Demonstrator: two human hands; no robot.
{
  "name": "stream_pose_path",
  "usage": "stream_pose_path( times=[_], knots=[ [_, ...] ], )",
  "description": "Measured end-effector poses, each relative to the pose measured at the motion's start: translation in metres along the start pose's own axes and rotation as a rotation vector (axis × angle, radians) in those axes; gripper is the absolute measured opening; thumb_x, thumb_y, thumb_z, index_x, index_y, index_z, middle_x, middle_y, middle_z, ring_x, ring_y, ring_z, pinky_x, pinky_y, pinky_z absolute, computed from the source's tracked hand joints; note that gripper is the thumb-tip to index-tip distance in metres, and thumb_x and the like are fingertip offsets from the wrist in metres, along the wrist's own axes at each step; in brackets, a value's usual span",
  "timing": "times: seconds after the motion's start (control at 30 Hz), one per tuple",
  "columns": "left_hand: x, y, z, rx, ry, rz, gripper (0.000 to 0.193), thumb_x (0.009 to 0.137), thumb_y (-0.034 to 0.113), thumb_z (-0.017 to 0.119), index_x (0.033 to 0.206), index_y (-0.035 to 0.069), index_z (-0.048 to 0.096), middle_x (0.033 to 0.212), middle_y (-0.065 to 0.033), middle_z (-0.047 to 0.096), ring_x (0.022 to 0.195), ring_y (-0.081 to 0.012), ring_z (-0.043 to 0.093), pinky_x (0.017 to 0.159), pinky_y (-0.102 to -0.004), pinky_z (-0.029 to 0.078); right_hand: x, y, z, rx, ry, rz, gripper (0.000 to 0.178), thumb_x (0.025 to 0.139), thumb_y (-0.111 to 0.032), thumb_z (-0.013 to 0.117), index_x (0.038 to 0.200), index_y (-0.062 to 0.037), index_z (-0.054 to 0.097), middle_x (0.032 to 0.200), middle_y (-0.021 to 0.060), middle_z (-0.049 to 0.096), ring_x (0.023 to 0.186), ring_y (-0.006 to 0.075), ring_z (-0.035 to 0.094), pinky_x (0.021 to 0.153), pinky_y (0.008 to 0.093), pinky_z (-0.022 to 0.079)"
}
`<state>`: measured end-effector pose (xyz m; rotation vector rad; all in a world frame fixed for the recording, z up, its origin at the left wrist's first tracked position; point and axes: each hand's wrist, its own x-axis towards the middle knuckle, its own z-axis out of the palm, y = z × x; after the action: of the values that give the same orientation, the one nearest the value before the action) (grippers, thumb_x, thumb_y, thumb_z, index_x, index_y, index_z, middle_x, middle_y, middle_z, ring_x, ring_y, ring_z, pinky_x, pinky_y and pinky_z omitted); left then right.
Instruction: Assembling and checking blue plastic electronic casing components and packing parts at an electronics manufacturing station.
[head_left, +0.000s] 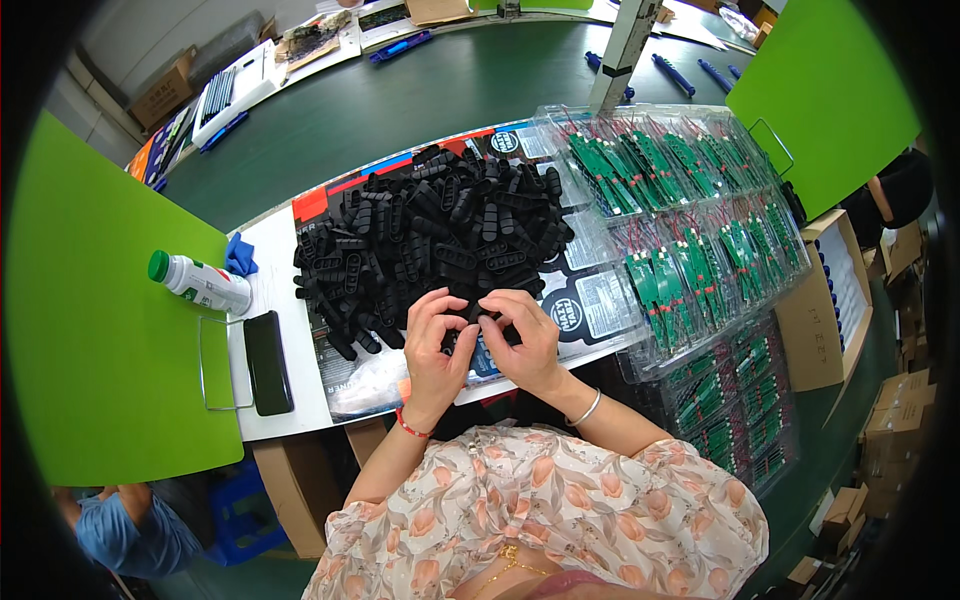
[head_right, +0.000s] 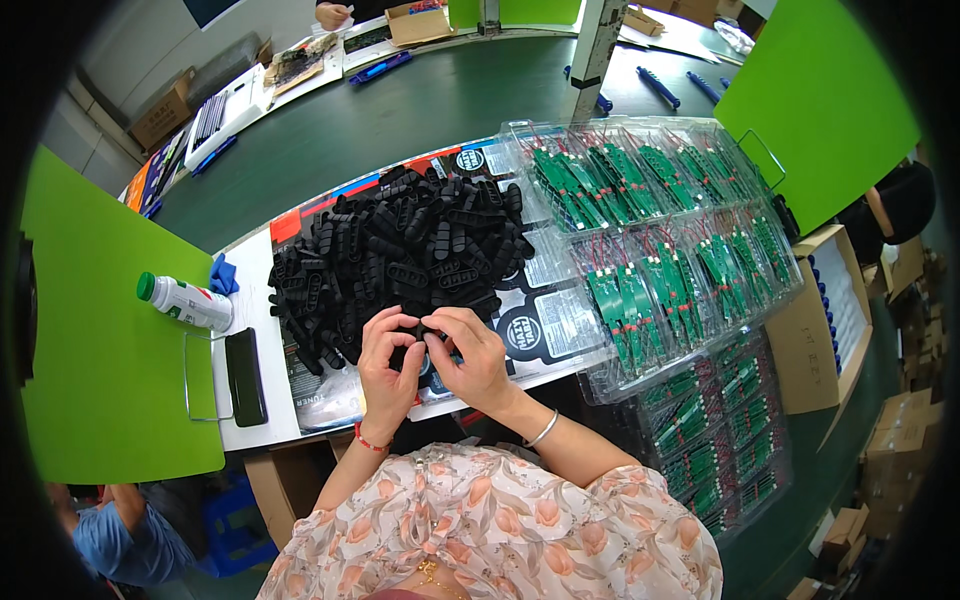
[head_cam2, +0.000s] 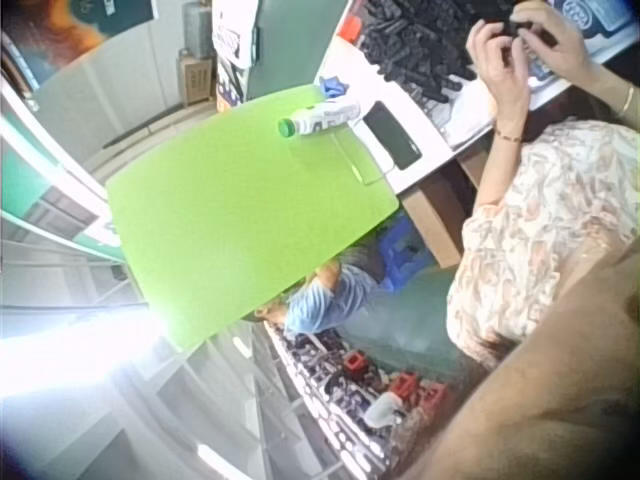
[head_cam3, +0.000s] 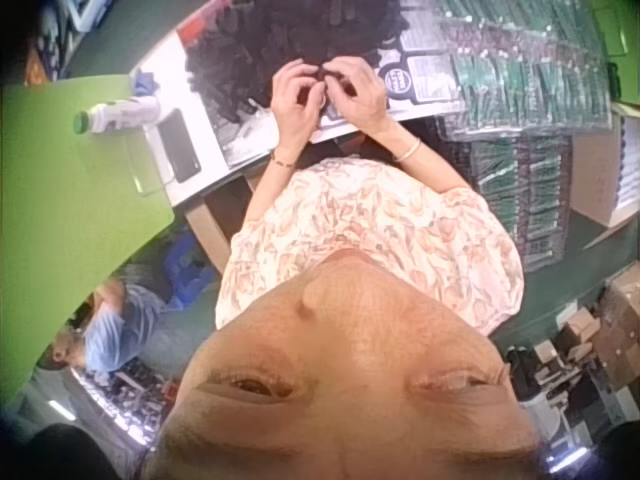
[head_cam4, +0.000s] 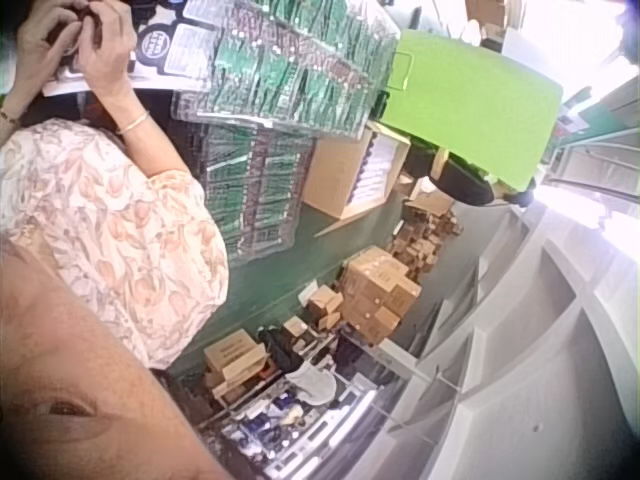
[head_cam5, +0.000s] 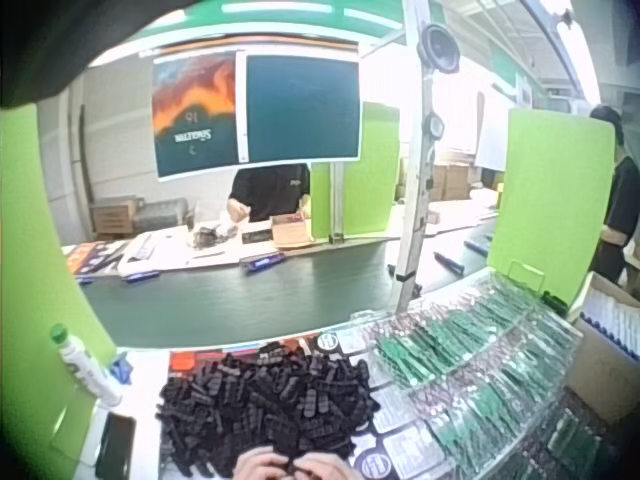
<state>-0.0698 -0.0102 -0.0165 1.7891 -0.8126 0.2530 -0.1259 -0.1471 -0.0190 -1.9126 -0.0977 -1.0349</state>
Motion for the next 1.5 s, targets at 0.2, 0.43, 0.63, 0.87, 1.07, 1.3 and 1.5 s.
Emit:
stream_pose_path(
  times=[0.2, 0.43, 0.63, 0.87, 1.07, 1.3, 1.5],
  knots=[
    [-0.0002, -0.0014, 0.0002, 0.006, -0.002, 0.005, 0.010, 0.084, 0.003, 0.073, 0.085, 0.004, 0.063, 0.111, -0.0102, 0.068, 0.121, -0.0324, 0.058, 0.099, -0.0437, 0.047, 0.0000, 0.0002, 0.0002, -0.005, 0.002, -0.004, 0.030, 0.082, 0.008, 0.071, 0.110, -0.0007, 0.065, 0.106, 0.0137, 0.066, 0.075, 0.0191, 0.068, 0.055, 0.0257, 0.056],
    [-0.0006, -0.0020, 0.0004, 0.012, 0.001, 0.013, 0.010, 0.083, 0.003, 0.073, 0.083, 0.004, 0.063, 0.111, -0.0103, 0.068, 0.120, -0.0328, 0.059, 0.099, -0.0438, 0.047, -0.0004, 0.0003, 0.0001, -0.007, 0.002, -0.005, 0.030, 0.081, 0.008, 0.071, 0.110, -0.0006, 0.065, 0.105, 0.0132, 0.066, 0.074, 0.0190, 0.068, 0.055, 0.0259, 0.055],
    [0.0001, -0.0010, 0.0003, 0.021, 0.001, 0.020, 0.010, 0.083, 0.003, 0.073, 0.083, 0.004, 0.063, 0.111, -0.0103, 0.068, 0.120, -0.0331, 0.059, 0.099, -0.0437, 0.047, -0.0006, 0.0009, 0.0001, -0.013, 0.002, -0.009, 0.030, 0.081, 0.008, 0.071, 0.109, -0.0006, 0.065, 0.105, 0.0131, 0.066, 0.073, 0.0189, 0.068, 0.055, 0.0260, 0.055],
    [-0.0004, -0.0009, 0.0005, 0.014, 0.002, 0.016, 0.010, 0.082, 0.002, 0.073, 0.083, 0.004, 0.062, 0.111, -0.0104, 0.068, 0.120, -0.0328, 0.059, 0.099, -0.0434, 0.047, 0.0000, -0.0006, -0.0004, -0.002, 0.009, -0.011, 0.029, 0.082, 0.008, 0.071, 0.109, -0.0006, 0.065, 0.105, 0.0129, 0.066, 0.072, 0.0186, 0.068, 0.056, 0.0258, 0.055],
    [0.0008, -0.0003, 0.0001, 0.017, 0.010, 0.029, 0.012, 0.081, 0.002, 0.074, 0.084, 0.003, 0.063, 0.110, -0.0110, 0.068, 0.118, -0.0333, 0.059, 0.097, -0.0434, 0.048, -0.0003, 0.0008, 0.0008, 0.012, 0.026, -0.016, 0.029, 0.082, 0.008, 0.071, 0.109, -0.0005, 0.065, 0.105, 0.0131, 0.066, 0.073, 0.0191, 0.068, 0.057, 0.0261, 0.056],
    [0.0001, -0.0009, 0.0011, 0.041, 0.021, 0.054, 0.006, 0.084, 0.002, 0.070, 0.087, 0.002, 0.065, 0.108, -0.0117, 0.068, 0.116, -0.0339, 0.060, 0.097, -0.0434, 0.048, -0.0013, -0.0014, -0.0008, 0.022, 0.031, -0.017, 0.028, 0.082, 0.008, 0.071, 0.109, -0.0004, 0.065, 0.105, 0.0134, 0.066, 0.073, 0.0202, 0.068, 0.057, 0.0268, 0.056],
    [-0.0014, -0.0006, 0.0018, 0.041, 0.029, 0.050, 0.005, 0.087, 0.002, 0.068, 0.091, 0.001, 0.066, 0.107, -0.0116, 0.069, 0.114, -0.0337, 0.061, 0.097, -0.0428, 0.048, -0.0010, -0.0057, -0.0039, 0.019, 0.053, -0.033, 0.027, 0.083, 0.008, 0.070, 0.108, -0.0007, 0.065, 0.105, 0.0131, 0.066, 0.072, 0.0201, 0.067, 0.057, 0.0273, 0.055]
  ],
)
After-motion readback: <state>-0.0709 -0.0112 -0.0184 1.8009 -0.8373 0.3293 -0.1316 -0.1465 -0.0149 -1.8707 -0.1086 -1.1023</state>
